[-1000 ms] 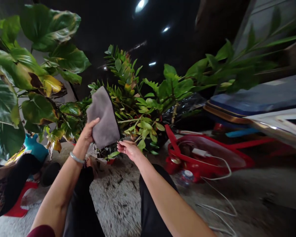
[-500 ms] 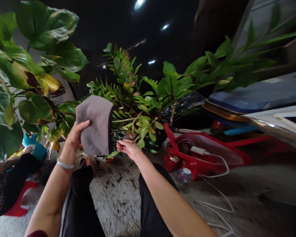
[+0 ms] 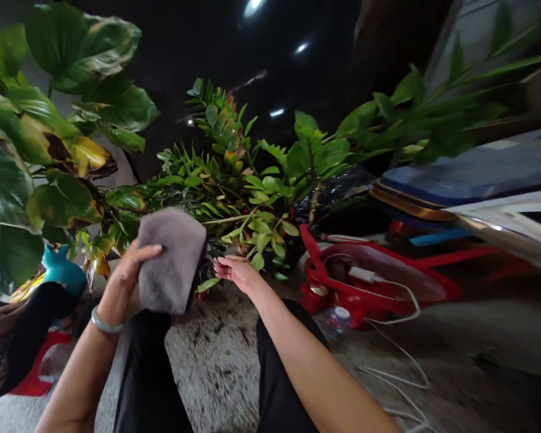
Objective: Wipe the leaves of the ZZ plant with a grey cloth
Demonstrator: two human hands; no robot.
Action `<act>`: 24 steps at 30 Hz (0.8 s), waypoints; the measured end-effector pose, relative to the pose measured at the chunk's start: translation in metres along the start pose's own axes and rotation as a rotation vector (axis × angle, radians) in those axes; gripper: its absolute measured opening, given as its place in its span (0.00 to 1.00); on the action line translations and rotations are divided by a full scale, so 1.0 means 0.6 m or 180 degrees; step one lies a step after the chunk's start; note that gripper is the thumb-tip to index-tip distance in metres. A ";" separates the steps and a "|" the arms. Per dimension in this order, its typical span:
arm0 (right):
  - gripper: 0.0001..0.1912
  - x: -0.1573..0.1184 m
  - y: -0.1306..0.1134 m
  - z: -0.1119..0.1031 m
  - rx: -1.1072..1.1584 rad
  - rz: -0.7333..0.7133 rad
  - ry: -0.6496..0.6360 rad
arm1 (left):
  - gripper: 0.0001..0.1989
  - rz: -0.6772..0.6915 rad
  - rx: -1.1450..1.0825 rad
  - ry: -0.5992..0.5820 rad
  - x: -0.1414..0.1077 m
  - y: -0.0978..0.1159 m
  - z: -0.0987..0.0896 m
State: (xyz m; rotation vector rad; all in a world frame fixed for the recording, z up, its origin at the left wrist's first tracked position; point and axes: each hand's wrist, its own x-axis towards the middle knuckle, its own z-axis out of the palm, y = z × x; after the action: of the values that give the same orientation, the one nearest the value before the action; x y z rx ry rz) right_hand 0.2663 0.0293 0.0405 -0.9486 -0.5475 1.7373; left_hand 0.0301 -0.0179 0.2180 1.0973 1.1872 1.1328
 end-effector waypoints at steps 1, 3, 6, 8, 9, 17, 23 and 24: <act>0.06 0.000 -0.001 0.003 0.0001 0.0006 -0.0011 | 0.22 0.0272 -0.0160 0.0229 0.017 0.019 0.009; 0.06 0.000 -0.002 0.010 0.0019 -0.0005 0.0002 | 0.20 0.0551 -0.0396 0.0529 0.051 0.032 0.033; 0.08 0.000 0.000 0.016 0.0065 -0.0040 0.0065 | 0.24 0.0169 -0.0333 0.0475 0.074 -0.012 0.061; 0.09 0.001 0.001 0.015 0.0081 -0.0041 0.0107 | 0.27 -0.0319 -0.0034 0.0205 0.057 -0.070 0.059; 0.10 0.001 0.001 0.013 0.0086 -0.0037 0.0123 | 0.26 -0.0514 0.0141 0.0055 0.041 -0.101 0.051; 0.05 -0.018 -0.004 0.007 -0.0080 0.0039 0.0341 | 0.22 -0.1107 0.0191 -0.0785 -0.098 -0.227 -0.027; 0.24 -0.164 0.080 0.038 -0.0554 -0.0243 0.0061 | 0.23 -0.0605 -0.0552 0.0299 -0.118 -0.219 0.017; 0.24 -0.189 0.098 0.045 -0.0659 -0.0417 -0.0118 | 0.24 -0.0556 -0.0666 0.0428 -0.121 -0.221 0.029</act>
State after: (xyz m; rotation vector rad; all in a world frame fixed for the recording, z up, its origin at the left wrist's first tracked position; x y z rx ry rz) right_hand 0.2283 -0.0951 0.0508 -1.0024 -0.8081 1.6050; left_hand 0.0531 -0.1051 0.0955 0.7538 1.2125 1.1787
